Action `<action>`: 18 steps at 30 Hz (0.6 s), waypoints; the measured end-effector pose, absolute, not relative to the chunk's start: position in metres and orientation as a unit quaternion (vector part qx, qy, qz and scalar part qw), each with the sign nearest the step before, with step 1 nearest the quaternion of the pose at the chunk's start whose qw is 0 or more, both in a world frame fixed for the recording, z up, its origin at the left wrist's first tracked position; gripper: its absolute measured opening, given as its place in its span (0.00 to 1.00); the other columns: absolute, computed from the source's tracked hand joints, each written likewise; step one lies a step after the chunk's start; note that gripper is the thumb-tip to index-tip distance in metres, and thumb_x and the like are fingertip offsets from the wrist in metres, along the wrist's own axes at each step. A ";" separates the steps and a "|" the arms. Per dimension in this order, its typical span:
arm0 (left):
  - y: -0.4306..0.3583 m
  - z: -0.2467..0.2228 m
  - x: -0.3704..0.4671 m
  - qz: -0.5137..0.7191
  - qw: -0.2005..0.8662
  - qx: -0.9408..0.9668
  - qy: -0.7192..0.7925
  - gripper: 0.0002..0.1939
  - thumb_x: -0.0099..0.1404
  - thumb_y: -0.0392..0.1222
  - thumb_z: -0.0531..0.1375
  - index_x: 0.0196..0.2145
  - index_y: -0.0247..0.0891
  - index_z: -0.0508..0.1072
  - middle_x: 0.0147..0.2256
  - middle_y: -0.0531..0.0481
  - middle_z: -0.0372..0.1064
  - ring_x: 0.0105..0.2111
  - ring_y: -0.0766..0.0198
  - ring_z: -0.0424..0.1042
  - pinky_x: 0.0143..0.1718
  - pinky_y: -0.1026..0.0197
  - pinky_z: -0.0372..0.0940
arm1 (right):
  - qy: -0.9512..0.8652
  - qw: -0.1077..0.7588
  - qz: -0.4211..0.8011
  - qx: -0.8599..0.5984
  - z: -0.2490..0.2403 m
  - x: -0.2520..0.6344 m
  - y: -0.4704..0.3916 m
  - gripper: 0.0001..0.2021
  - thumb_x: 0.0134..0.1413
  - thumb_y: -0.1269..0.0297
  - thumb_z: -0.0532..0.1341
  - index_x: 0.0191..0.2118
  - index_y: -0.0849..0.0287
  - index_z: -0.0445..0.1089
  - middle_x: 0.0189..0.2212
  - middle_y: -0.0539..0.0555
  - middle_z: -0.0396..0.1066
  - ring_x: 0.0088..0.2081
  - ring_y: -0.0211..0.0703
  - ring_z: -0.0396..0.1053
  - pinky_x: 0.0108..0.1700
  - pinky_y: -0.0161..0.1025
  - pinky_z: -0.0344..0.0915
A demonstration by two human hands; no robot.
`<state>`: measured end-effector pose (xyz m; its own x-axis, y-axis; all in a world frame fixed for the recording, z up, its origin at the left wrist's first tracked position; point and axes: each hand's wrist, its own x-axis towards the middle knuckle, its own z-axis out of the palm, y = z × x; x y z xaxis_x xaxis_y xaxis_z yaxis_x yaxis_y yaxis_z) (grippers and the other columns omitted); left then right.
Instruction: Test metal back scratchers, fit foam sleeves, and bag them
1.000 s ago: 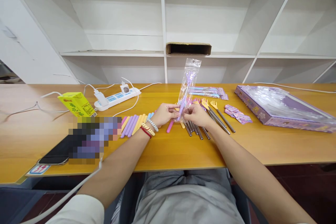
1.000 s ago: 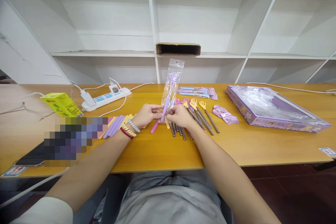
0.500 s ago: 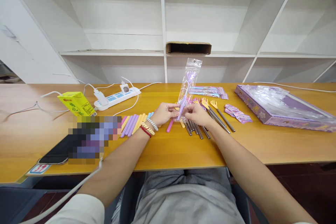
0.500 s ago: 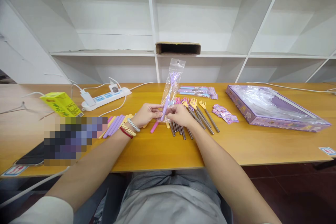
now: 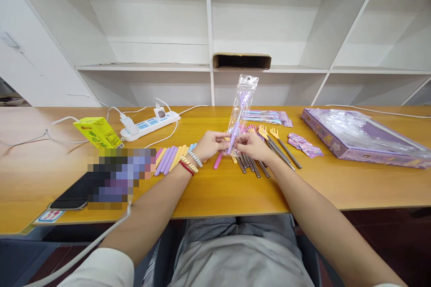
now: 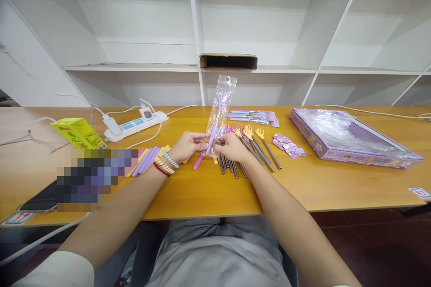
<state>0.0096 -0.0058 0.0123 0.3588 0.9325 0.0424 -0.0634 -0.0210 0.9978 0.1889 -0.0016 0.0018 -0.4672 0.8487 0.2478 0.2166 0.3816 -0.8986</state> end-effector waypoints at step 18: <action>-0.007 0.011 0.009 0.421 0.592 0.582 0.365 0.26 0.44 0.35 0.68 0.44 0.28 0.73 0.23 0.49 0.72 0.21 0.68 0.68 0.24 0.63 0.66 | -0.728 0.372 0.470 -0.333 0.002 0.192 -0.001 0.05 0.38 0.73 0.54 0.23 0.63 0.67 0.15 0.46 0.63 0.18 0.31 0.59 0.21 0.30 0.56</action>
